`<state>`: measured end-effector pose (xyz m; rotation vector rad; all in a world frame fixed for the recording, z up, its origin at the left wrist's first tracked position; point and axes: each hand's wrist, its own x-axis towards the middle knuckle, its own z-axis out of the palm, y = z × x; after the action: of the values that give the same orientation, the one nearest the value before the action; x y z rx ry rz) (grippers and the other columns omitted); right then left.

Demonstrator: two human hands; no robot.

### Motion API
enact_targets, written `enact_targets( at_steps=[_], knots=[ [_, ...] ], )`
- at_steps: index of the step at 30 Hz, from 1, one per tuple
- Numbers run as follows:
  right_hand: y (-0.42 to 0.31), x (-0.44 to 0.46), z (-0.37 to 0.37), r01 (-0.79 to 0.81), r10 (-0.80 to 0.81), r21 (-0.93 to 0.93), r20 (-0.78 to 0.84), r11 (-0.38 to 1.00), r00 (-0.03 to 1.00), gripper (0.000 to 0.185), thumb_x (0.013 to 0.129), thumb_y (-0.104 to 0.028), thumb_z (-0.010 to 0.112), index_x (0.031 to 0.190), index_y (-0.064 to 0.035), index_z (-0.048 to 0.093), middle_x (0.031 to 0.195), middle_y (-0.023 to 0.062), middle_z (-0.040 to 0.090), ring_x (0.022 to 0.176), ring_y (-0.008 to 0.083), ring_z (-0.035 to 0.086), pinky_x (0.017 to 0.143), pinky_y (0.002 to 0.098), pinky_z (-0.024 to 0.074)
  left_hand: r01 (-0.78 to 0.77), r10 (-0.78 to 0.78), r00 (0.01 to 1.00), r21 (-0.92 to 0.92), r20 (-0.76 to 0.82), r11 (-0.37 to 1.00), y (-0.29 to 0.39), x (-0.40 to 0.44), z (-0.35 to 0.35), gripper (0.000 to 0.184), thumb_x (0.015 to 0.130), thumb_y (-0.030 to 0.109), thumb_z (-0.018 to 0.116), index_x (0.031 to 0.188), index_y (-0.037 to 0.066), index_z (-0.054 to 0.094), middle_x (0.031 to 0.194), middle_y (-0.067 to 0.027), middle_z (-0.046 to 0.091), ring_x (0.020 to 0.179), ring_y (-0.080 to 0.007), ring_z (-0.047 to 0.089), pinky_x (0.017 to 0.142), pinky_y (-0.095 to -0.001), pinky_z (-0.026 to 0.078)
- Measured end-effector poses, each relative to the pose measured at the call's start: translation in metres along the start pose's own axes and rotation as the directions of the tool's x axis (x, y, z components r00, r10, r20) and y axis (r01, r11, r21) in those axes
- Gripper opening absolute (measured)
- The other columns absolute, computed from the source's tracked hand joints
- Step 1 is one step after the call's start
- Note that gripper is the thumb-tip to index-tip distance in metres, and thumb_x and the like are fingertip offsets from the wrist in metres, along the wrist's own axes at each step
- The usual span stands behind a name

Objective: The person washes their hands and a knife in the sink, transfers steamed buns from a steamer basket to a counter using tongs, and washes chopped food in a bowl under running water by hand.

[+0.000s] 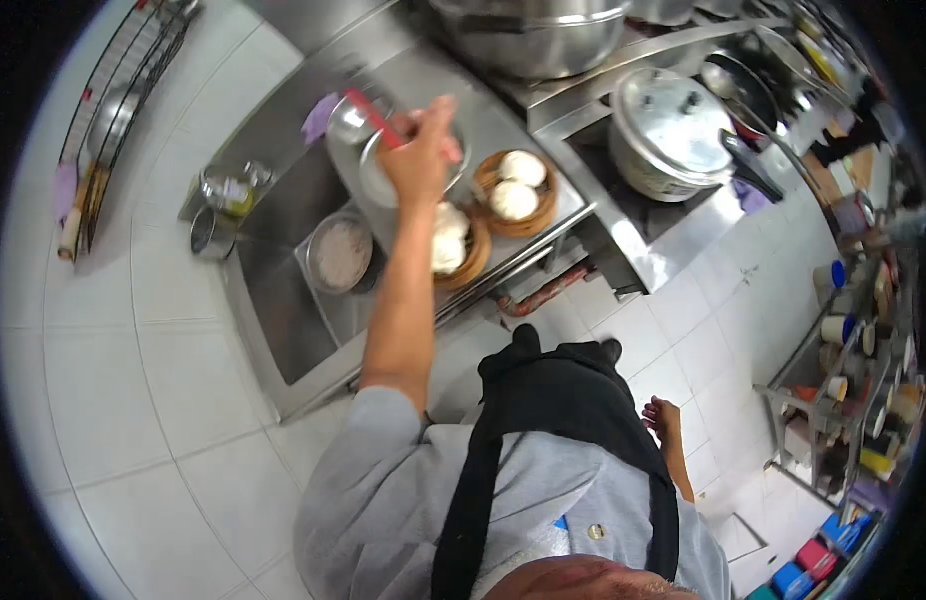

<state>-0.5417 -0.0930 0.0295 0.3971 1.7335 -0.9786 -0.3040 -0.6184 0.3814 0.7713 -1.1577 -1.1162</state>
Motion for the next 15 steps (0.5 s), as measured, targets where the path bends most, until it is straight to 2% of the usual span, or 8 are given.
enact_targets(
  at_steps=[3, 4, 5, 6, 8, 9, 11, 15],
  knots=[
    [0.011, 0.008, -0.018, -0.060, 0.060, 0.062, -0.001, 0.996, 0.998, 0.019, 0.082, -0.022, 0.059, 0.086, -0.0031, 0.057, 0.072, 0.0086, 0.058, 0.061, 0.0197, 0.058, 0.051, 0.0355, 0.0500, -0.212, 0.211, 0.977, 0.350, 0.040, 0.912, 0.017, -0.002, -0.015, 0.024, 0.075, 0.014, 0.066, 0.096, 0.002, 0.065, 0.076, -0.0062, 0.064, 0.055, -0.0102, 0.056, 0.049, -0.0236, 0.048],
    [0.016, 0.011, -0.026, -0.059, 0.060, 0.095, -0.006, 0.994, 0.998, 0.019, 0.082, -0.022, 0.060, 0.083, -0.0034, 0.057, 0.070, 0.0082, 0.058, 0.059, 0.0197, 0.058, 0.051, 0.0354, 0.0501, -0.095, 0.104, 0.994, 0.204, -0.031, 0.974, 0.037, -0.009, -0.003, 0.027, 0.077, 0.011, 0.063, 0.103, 0.004, 0.064, 0.078, -0.0049, 0.064, 0.058, -0.0100, 0.057, 0.050, -0.0234, 0.049],
    [0.019, 0.012, -0.033, -0.059, 0.061, 0.125, -0.011, 0.990, 0.998, 0.019, 0.081, -0.022, 0.061, 0.080, -0.0037, 0.057, 0.069, 0.0079, 0.058, 0.057, 0.0197, 0.058, 0.050, 0.0352, 0.0501, 0.055, -0.006, 0.990, 0.345, -0.141, 0.937, 0.056, -0.012, 0.002, 0.027, 0.078, 0.012, 0.063, 0.105, 0.007, 0.064, 0.073, -0.0028, 0.061, 0.058, -0.0091, 0.057, 0.052, -0.0216, 0.049],
    [0.014, 0.010, -0.040, -0.062, 0.068, 0.135, -0.041, 0.989, 0.997, 0.019, 0.081, -0.022, 0.061, 0.079, -0.0036, 0.057, 0.068, 0.0076, 0.057, 0.057, 0.0199, 0.058, 0.049, 0.0349, 0.0500, -0.166, 0.155, 0.986, 0.431, 0.062, 0.887, 0.034, 0.006, -0.033, 0.026, 0.080, 0.018, 0.065, 0.104, 0.009, 0.065, 0.067, -0.0010, 0.057, 0.057, -0.0080, 0.055, 0.050, -0.0214, 0.048],
    [0.017, 0.009, -0.062, -0.067, 0.080, 0.168, -0.074, 0.983, 0.994, 0.019, 0.082, -0.022, 0.062, 0.078, -0.0034, 0.057, 0.065, 0.0067, 0.057, 0.055, 0.0200, 0.058, 0.048, 0.0343, 0.0498, -0.275, 0.262, 0.961, 0.360, 0.085, 0.891, 0.068, -0.008, -0.001, 0.020, 0.080, 0.023, 0.067, 0.088, 0.005, 0.065, 0.059, -0.0012, 0.054, 0.051, -0.0079, 0.050, 0.047, -0.0262, 0.045],
    [0.023, 0.012, -0.079, -0.054, 0.071, 0.194, -0.081, 0.980, 0.994, 0.019, 0.082, -0.021, 0.061, 0.078, -0.0034, 0.057, 0.064, 0.0062, 0.056, 0.055, 0.0200, 0.058, 0.047, 0.0340, 0.0497, -0.067, 0.118, 0.989, 0.442, -0.087, 0.895, 0.083, -0.013, 0.013, 0.019, 0.078, 0.023, 0.069, 0.077, 0.006, 0.062, 0.054, -0.0013, 0.051, 0.048, -0.0087, 0.048, 0.046, -0.0272, 0.043],
    [0.041, 0.025, -0.115, -0.093, 0.120, 0.270, -0.084, 0.958, 0.989, 0.015, 0.082, -0.019, 0.062, 0.081, -0.0042, 0.057, 0.062, 0.0051, 0.054, 0.053, 0.0190, 0.057, 0.048, 0.0356, 0.0496, -0.175, 0.171, 0.985, 0.184, 0.037, 0.967, 0.120, -0.051, 0.071, 0.020, 0.081, 0.019, 0.067, 0.072, 0.006, 0.054, 0.046, 0.0009, 0.041, 0.040, -0.0074, 0.039, 0.040, -0.0239, 0.036],
    [0.070, 0.054, -0.195, -0.179, 0.225, 0.374, -0.084, 0.910, 0.971, 0.013, 0.082, -0.018, 0.061, 0.083, -0.0061, 0.057, 0.062, 0.0051, 0.054, 0.053, 0.0198, 0.056, 0.050, 0.0380, 0.0501, -0.231, 0.216, 0.963, 0.085, 0.162, 0.969, 0.142, -0.089, 0.129, 0.019, 0.084, 0.017, 0.063, 0.075, 0.007, 0.049, 0.050, 0.0016, 0.038, 0.040, -0.0078, 0.035, 0.040, -0.0240, 0.034]
  ],
)
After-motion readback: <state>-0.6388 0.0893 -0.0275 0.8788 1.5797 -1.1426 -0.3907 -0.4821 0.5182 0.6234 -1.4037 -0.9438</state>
